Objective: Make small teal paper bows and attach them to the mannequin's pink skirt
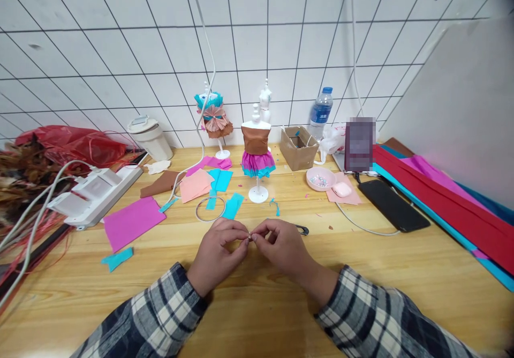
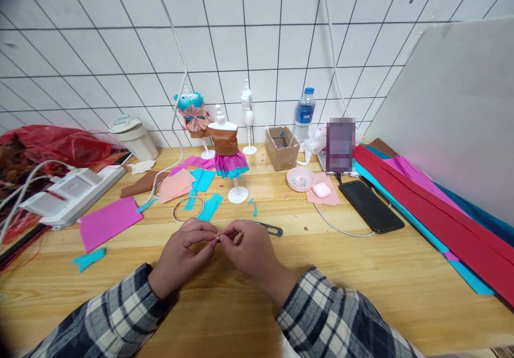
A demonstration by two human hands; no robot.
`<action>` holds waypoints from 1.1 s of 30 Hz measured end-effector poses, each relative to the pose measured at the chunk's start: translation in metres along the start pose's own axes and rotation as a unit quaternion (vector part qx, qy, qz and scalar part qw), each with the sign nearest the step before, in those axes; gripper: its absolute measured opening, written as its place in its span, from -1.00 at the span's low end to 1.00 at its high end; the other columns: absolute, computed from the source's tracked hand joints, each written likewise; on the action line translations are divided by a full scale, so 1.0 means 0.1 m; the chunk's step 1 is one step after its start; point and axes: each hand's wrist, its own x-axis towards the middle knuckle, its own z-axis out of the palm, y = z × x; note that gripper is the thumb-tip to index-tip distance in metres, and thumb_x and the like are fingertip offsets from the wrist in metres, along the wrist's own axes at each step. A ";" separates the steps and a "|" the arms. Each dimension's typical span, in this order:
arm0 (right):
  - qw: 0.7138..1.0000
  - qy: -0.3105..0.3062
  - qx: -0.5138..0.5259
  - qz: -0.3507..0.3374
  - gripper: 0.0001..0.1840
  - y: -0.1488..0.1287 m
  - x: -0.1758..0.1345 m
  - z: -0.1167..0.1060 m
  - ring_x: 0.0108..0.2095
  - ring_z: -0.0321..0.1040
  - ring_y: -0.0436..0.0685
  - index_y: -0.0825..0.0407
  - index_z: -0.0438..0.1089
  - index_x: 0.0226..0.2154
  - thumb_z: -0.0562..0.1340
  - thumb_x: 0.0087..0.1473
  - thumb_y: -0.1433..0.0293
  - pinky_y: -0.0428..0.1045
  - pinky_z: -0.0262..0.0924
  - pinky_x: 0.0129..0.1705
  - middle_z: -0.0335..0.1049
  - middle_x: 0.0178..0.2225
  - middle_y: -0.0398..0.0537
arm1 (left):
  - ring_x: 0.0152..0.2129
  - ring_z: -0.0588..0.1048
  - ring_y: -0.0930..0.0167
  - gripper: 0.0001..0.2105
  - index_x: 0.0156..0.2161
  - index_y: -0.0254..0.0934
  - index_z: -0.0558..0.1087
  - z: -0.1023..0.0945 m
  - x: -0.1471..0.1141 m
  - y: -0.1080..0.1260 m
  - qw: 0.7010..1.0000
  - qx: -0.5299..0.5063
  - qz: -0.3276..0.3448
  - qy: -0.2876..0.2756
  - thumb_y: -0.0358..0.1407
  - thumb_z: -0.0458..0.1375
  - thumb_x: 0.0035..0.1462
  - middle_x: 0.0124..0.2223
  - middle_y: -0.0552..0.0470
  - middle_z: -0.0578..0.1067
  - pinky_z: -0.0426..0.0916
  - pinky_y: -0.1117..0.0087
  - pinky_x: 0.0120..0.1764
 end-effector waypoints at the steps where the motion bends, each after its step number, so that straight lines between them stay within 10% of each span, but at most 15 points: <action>1: 1.000 -0.002 0.003 0.002 -0.90 0.00 0.00 0.00 -0.60 0.24 -0.06 0.03 0.50 -0.46 0.24 -0.02 0.40 -0.14 0.09 -0.55 0.47 -0.53 -0.17 | -0.39 0.46 0.39 -0.88 -0.41 -0.21 0.55 0.00 0.00 0.00 1.000 -0.002 0.001 -0.003 -0.40 0.16 0.07 -0.37 0.02 0.55 0.34 0.32 -0.28; 13: 0.999 -0.011 -0.024 -0.041 -0.93 -0.01 -0.01 -0.03 -0.53 0.32 -0.02 -0.01 0.49 -0.46 0.26 -0.04 0.42 -0.12 0.18 -0.47 0.49 -0.49 -0.16 | -0.40 0.44 0.38 -0.89 -0.44 -0.22 0.53 0.00 0.00 0.03 0.999 0.026 0.021 0.000 -0.39 0.17 0.07 -0.38 0.02 0.55 0.33 0.32 -0.29; 20: 0.968 -0.089 0.194 0.130 -0.84 -0.01 0.09 -0.08 -0.71 0.20 -0.09 0.08 0.40 -0.50 0.25 -0.07 0.31 -0.16 0.05 -0.67 0.36 -0.60 -0.21 | -0.38 0.47 0.39 -0.88 -0.37 -0.21 0.56 0.01 0.02 0.02 1.000 0.006 0.029 -0.004 -0.38 0.16 0.10 -0.36 0.01 0.54 0.35 0.35 -0.29; 33: 0.888 -0.071 0.393 0.227 -0.73 -0.04 0.12 -0.12 -0.72 0.16 -0.17 0.06 0.27 -0.48 0.33 -0.17 0.26 -0.22 0.00 -0.72 0.44 -0.47 -0.23 | -0.37 0.46 0.41 -0.85 -0.27 -0.19 0.54 -0.02 0.00 0.02 0.997 -0.035 0.070 0.008 -0.44 0.14 0.13 -0.35 0.03 0.54 0.34 0.36 -0.28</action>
